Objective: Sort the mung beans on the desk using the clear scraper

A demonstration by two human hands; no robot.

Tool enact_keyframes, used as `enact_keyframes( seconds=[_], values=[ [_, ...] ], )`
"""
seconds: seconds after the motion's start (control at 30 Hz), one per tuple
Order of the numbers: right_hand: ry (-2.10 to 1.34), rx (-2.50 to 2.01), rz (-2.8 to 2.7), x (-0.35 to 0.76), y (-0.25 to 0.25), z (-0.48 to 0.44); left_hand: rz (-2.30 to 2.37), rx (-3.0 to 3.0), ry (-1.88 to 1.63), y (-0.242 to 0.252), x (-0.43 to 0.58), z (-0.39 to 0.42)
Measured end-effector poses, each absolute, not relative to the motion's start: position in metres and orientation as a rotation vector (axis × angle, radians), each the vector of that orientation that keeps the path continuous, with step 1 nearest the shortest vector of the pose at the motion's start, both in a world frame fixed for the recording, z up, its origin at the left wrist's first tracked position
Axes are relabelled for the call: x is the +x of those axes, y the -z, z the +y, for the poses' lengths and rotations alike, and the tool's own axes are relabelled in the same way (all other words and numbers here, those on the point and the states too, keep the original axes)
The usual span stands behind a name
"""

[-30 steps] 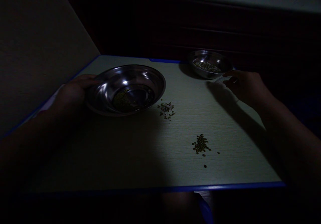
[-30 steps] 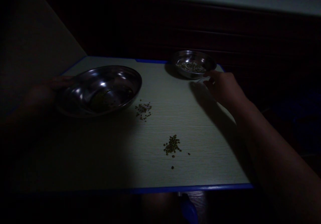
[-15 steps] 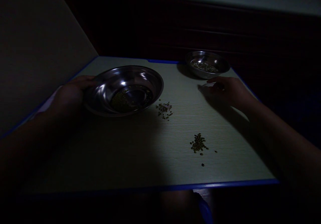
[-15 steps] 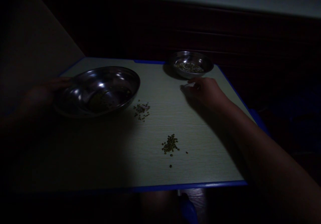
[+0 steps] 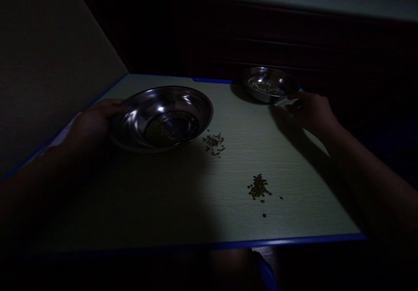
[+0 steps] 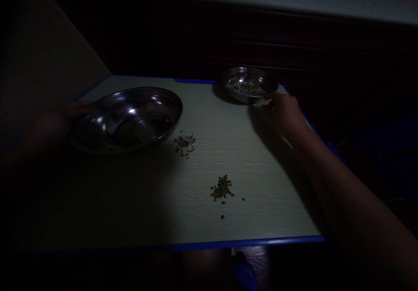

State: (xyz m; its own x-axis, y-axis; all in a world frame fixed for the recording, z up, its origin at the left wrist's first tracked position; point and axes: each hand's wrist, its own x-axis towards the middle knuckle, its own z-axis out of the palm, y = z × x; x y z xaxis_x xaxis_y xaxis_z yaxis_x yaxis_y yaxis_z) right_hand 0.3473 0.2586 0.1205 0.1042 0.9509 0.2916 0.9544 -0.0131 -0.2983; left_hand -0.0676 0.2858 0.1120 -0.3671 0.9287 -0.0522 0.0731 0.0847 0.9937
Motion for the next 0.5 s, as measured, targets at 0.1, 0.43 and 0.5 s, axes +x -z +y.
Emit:
enact_keyframes(
  seconds=[0.1,0.43,0.5],
  values=[
    [-0.036,-1.965,-1.82,0.354,-0.134,0.247,1.567,1.005,-1.42,-0.113,-0.066,0.286],
    [-0.014,-1.947,-2.445,0.369,-0.151,0.224,1.593,1.046,-1.384,-0.115,-0.063,0.282],
    [0.05,-1.953,-2.486,0.367,-0.147,0.224,1.577,1.023,-1.39,-0.116,-0.062,0.282]
  ],
)
